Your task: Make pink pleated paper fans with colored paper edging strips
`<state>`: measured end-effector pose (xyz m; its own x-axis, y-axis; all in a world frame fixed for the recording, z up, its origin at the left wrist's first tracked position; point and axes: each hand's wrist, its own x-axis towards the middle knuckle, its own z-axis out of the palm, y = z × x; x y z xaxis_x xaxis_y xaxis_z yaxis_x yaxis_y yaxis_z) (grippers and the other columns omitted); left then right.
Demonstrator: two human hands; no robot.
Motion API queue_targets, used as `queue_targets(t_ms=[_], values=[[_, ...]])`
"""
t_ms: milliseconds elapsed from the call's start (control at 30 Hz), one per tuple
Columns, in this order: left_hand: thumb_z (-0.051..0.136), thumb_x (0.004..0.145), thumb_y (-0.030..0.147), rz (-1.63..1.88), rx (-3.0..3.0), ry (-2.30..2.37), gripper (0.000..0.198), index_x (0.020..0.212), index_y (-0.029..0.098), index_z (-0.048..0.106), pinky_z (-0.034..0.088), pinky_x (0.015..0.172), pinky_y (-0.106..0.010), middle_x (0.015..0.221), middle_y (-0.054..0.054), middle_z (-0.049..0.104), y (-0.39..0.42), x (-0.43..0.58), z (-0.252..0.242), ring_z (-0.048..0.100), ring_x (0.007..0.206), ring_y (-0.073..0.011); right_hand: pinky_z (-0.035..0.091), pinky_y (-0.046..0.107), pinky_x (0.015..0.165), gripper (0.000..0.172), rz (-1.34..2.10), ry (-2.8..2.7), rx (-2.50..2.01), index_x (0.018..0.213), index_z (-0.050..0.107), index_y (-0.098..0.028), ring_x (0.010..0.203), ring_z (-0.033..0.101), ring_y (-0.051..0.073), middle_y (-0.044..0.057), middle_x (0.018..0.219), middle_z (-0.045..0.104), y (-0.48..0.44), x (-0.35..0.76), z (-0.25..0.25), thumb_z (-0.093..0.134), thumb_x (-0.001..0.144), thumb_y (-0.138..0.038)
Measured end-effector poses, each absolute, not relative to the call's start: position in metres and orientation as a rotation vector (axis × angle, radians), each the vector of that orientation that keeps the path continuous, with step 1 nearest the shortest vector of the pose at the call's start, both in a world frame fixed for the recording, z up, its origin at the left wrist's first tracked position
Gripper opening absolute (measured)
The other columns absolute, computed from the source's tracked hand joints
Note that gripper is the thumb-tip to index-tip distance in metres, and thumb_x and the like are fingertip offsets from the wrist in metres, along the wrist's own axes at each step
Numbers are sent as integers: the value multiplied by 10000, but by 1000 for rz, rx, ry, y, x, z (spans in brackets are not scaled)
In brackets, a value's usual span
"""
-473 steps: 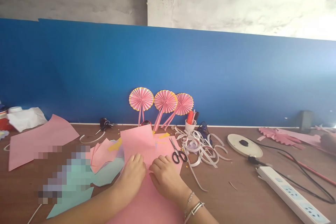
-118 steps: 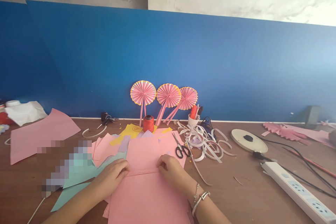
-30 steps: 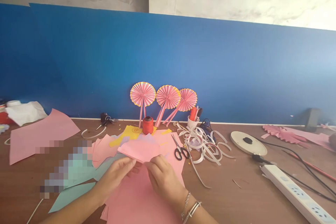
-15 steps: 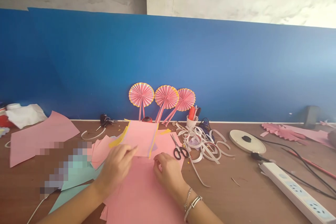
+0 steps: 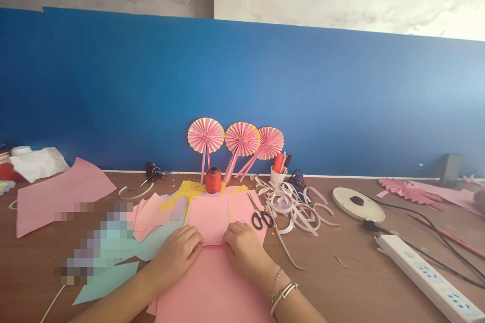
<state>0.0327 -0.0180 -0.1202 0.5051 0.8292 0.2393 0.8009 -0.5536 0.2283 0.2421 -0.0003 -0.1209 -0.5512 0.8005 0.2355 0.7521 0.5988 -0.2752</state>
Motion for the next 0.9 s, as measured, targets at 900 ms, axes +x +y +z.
queue_targets(t_ms=[900], values=[[444,795,191,680,2028,1371,166,760,217,604,444,709,-276,843,-17,670,-3,15,-118,606,804,-179,346,231,572,134,890,-2026,-1410,768,534,-173,628,486,131,-12,669,532,5,253,-121,417,749,-110]])
